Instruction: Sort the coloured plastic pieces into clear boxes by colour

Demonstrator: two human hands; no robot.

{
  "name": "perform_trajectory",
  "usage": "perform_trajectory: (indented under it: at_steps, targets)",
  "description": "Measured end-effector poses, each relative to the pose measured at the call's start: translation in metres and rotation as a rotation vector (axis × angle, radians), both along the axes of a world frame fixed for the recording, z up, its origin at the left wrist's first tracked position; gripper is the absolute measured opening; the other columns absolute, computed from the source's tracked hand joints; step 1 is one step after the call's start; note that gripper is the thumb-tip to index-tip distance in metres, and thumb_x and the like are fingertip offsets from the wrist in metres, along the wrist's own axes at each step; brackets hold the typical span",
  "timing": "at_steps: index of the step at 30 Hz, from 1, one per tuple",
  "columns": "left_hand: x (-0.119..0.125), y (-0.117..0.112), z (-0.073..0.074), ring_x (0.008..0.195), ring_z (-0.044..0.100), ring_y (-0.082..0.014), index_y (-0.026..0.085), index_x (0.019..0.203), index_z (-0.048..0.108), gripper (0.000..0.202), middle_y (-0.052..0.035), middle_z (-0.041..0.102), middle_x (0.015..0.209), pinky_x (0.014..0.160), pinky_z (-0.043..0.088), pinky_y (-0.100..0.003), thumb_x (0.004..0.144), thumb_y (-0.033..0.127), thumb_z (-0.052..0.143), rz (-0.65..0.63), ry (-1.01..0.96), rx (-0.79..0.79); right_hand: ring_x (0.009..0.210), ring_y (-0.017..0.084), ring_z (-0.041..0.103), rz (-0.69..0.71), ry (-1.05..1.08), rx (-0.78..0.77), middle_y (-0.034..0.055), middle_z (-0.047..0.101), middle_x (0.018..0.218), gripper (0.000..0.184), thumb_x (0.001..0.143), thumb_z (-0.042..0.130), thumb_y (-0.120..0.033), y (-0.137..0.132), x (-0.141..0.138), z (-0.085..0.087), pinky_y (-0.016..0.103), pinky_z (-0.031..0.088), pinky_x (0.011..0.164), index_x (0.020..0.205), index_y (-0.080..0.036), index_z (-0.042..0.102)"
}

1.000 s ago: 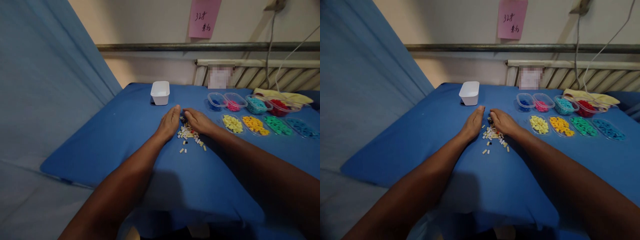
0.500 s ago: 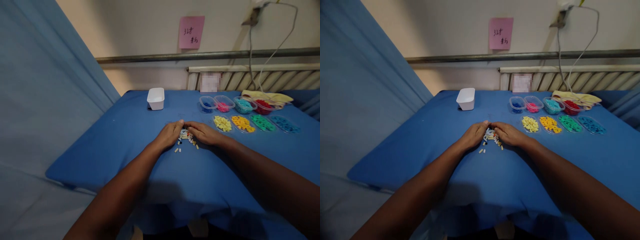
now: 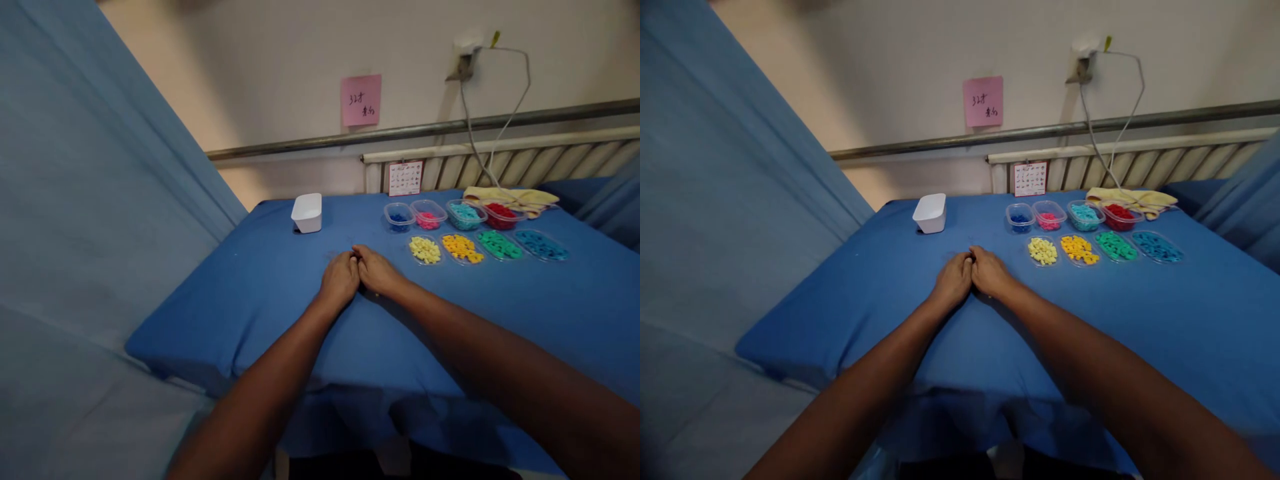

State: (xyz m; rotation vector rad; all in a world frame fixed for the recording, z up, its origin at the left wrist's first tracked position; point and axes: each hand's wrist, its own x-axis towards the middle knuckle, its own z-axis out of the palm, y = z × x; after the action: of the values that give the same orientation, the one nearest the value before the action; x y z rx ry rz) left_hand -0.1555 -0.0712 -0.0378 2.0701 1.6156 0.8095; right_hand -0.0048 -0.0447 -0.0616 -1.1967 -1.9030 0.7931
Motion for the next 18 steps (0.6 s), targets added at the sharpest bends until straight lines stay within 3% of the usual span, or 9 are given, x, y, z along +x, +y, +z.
perform_trajectory:
  at_steps: [10, 15, 18]
  targets:
    - [0.039, -0.003, -0.007, 0.105, 0.071, -0.0292, 0.019, 0.101, 0.067, 0.034, -0.0149, 0.075, 0.107, 0.098, 0.054, -0.044, 0.111, 0.033, 0.038, 0.23, -0.153, 0.058, 0.133, 0.023, 0.073, -0.022, 0.224, -0.027, 0.0071, 0.08, 0.139, 0.055, 0.092, 0.046, -0.009, -0.02, 0.024, -0.007, 0.046, 0.053, 0.122, 0.138, -0.025, 0.072]
    - [0.054, -0.001, -0.006, 0.113, 0.072, -0.0252, 0.017, 0.113, 0.07, 0.033, -0.0137, 0.078, 0.118, 0.101, 0.055, -0.038, 0.11, 0.03, 0.04, 0.213, -0.225, 0.061, 0.125, 0.026, 0.077, -0.141, 0.338, -0.077, 0.0152, 0.079, 0.137, 0.05, 0.099, 0.04, -0.022, -0.019, 0.032, -0.018, 0.05, 0.06, 0.112, 0.14, -0.02, 0.07]
    - [0.044, 0.003, -0.001, 0.12, 0.071, -0.0264, 0.016, 0.121, 0.07, 0.04, -0.0156, 0.077, 0.126, 0.106, 0.054, -0.041, 0.112, 0.033, 0.035, 0.222, -0.222, 0.062, 0.135, 0.029, 0.072, -0.192, 0.335, -0.079, 0.0182, 0.075, 0.146, 0.051, 0.104, 0.038, -0.032, -0.013, 0.04, -0.02, 0.054, 0.054, 0.119, 0.143, -0.019, 0.069]
